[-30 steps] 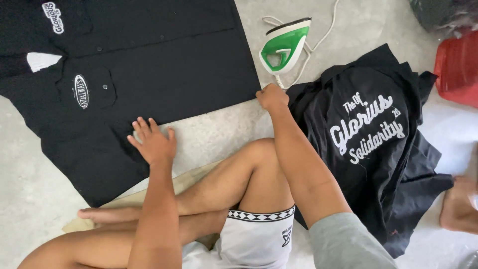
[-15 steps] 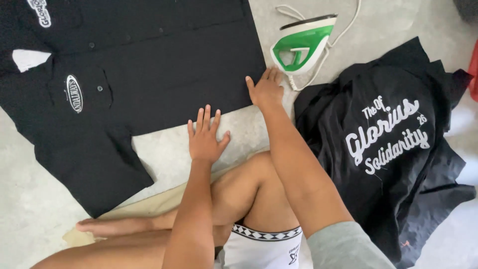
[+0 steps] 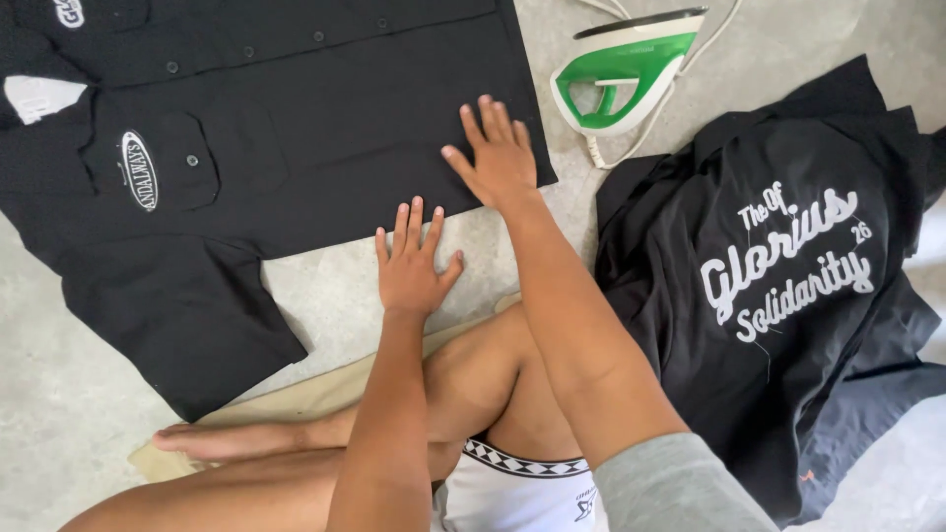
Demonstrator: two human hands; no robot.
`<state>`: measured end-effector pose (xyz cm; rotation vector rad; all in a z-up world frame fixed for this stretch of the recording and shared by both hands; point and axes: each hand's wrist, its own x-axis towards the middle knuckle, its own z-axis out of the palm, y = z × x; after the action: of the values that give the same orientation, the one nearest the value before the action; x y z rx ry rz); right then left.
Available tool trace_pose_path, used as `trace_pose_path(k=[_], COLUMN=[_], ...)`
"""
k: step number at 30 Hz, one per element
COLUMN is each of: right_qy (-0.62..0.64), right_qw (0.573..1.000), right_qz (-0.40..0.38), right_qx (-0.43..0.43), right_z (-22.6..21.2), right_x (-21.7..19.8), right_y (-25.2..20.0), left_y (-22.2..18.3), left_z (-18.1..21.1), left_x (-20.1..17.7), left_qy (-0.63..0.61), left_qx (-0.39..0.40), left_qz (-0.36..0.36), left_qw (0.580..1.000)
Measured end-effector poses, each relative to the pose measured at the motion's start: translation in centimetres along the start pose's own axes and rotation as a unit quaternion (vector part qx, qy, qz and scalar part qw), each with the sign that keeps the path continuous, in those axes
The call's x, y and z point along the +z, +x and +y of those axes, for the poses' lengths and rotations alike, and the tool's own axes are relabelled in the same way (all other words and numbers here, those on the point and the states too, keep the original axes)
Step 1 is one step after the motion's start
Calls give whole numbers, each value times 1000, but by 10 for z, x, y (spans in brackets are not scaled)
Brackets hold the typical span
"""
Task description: Smoothing out and ironing black shirts on a concrete floor.
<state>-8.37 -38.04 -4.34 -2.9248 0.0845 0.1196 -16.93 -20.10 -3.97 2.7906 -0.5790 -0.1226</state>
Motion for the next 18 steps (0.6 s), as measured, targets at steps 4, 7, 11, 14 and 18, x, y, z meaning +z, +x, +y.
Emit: trace_pose_path(k=[4, 7, 11, 14, 18], right_qy=[-32, -27, -25, -25, -29], right_qw=[986, 996, 971, 993, 994], right_qz=[6, -19, -32, 115, -26], right_qx=[166, 80, 237, -10, -100], right_z=[2, 1, 10, -5, 9], right_x=[4, -1, 13, -3, 10], right_y=[6, 1, 9, 9, 33], left_y=[5, 1, 1, 2, 3], left_z=[-2, -1, 1, -1, 2], left_x=[0, 2, -1, 2, 2], left_qy=[9, 8, 7, 9, 9], left_qx=[-4, -9, -4, -5, 8], left_qz=[-7, -21, -8, -10, 12], left_qw=[1000, 1000, 1000, 1000, 1000])
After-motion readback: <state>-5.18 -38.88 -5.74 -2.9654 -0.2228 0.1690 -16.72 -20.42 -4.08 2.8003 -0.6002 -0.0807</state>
